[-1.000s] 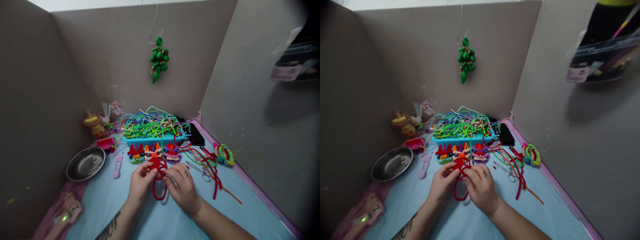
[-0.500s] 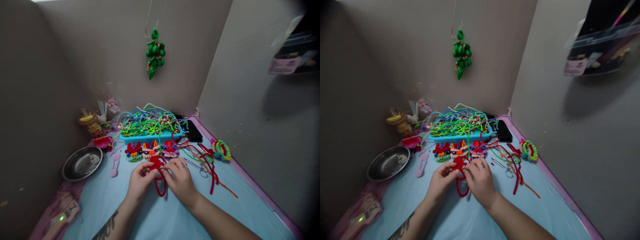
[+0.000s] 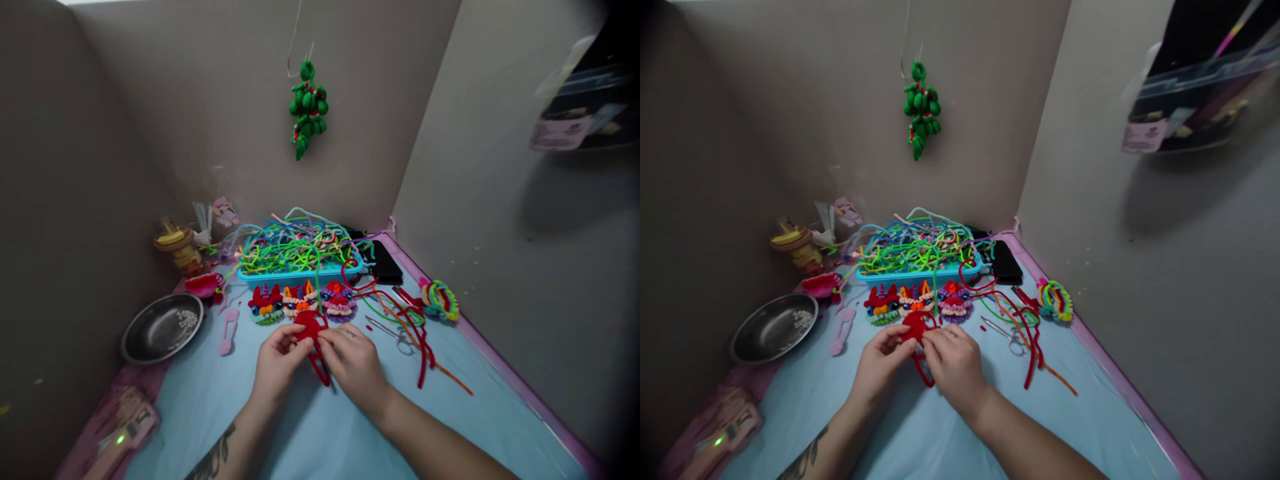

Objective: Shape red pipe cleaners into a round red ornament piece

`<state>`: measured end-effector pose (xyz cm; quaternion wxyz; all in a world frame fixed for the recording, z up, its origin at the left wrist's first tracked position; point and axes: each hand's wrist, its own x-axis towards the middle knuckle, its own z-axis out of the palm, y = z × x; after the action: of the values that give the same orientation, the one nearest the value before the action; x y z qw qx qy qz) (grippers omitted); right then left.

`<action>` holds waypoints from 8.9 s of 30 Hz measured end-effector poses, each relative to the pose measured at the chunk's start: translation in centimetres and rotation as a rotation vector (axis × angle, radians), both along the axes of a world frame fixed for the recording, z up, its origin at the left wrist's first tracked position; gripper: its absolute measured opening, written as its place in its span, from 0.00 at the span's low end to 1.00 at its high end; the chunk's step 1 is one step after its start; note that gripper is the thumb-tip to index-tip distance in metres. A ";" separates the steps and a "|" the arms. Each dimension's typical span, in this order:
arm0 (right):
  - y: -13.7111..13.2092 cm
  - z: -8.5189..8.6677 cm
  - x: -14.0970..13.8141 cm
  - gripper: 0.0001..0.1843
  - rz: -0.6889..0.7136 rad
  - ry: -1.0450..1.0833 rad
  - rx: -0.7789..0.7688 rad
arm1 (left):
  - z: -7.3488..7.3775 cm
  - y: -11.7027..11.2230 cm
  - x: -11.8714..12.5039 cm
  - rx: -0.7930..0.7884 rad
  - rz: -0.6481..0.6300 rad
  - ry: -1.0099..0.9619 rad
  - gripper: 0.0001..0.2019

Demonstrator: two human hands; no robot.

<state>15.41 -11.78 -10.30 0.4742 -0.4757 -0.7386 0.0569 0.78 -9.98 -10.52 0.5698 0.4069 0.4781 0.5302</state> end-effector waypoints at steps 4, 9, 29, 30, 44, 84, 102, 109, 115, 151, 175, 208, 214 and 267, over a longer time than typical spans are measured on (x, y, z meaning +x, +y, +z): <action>0.0 0.0 -0.2 0.09 -0.004 0.028 0.006 | -0.3 0.1 -0.1 0.025 0.050 0.017 0.15; -0.1 0.3 -0.2 0.04 -0.064 -0.016 0.018 | -0.2 -0.1 0.1 0.027 0.089 0.008 0.15; 0.4 -0.4 -0.3 0.06 -0.123 0.127 -0.087 | -0.3 -0.4 0.5 -0.014 0.000 -0.038 0.14; 0.4 -0.5 -0.4 0.06 -0.140 0.152 -0.103 | -0.3 -0.4 0.5 -0.017 -0.004 -0.037 0.14; -0.4 -0.2 -0.2 0.09 -0.045 0.138 -0.130 | -0.4 0.1 -0.1 -0.015 0.114 -0.041 0.17; 0.4 -0.8 0.2 0.05 -0.028 0.067 -0.109 | 0.5 -0.5 0.6 0.025 0.000 0.015 0.13; 0.3 -0.6 -0.8 0.05 -0.103 0.229 -0.047 | 0.3 -0.9 0.8 0.069 0.014 0.059 0.10; 0.6 -1.2 -0.9 0.06 -0.082 0.200 0.015 | 0.3 -1.0 0.9 0.088 0.036 0.073 0.10; 0.7 -0.4 -0.8 0.07 -0.054 0.306 -0.124 | 0.1 -1.0 1.0 0.122 0.029 0.166 0.10; 2.1 -1.0 1.5 0.11 0.127 0.828 -0.602 | 0.1 -0.6 0.5 0.125 -0.071 0.270 0.09; 2.9 -1.0 1.4 0.18 0.100 1.275 -0.624 | 0.1 0.0 -0.1 0.185 0.025 0.332 0.12; 2.0 -1.5 1.2 0.13 0.231 1.126 -0.665 | 0.4 1.1 -1.1 -0.197 -0.184 -0.205 0.13; 1.8 -1.2 0.9 0.13 0.250 1.145 -0.670 | 0.0 1.3 -1.3 -0.173 -0.144 -0.222 0.13; 15.9 7.0 -2.3 0.14 0.247 1.237 -0.416 | 10.2 10.7 0.1 0.546 0.142 1.081 0.15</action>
<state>13.06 4.13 -3.28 0.6990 -0.3487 -0.3529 0.5151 0.86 0.75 -0.33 0.0847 0.7171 0.5722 0.3887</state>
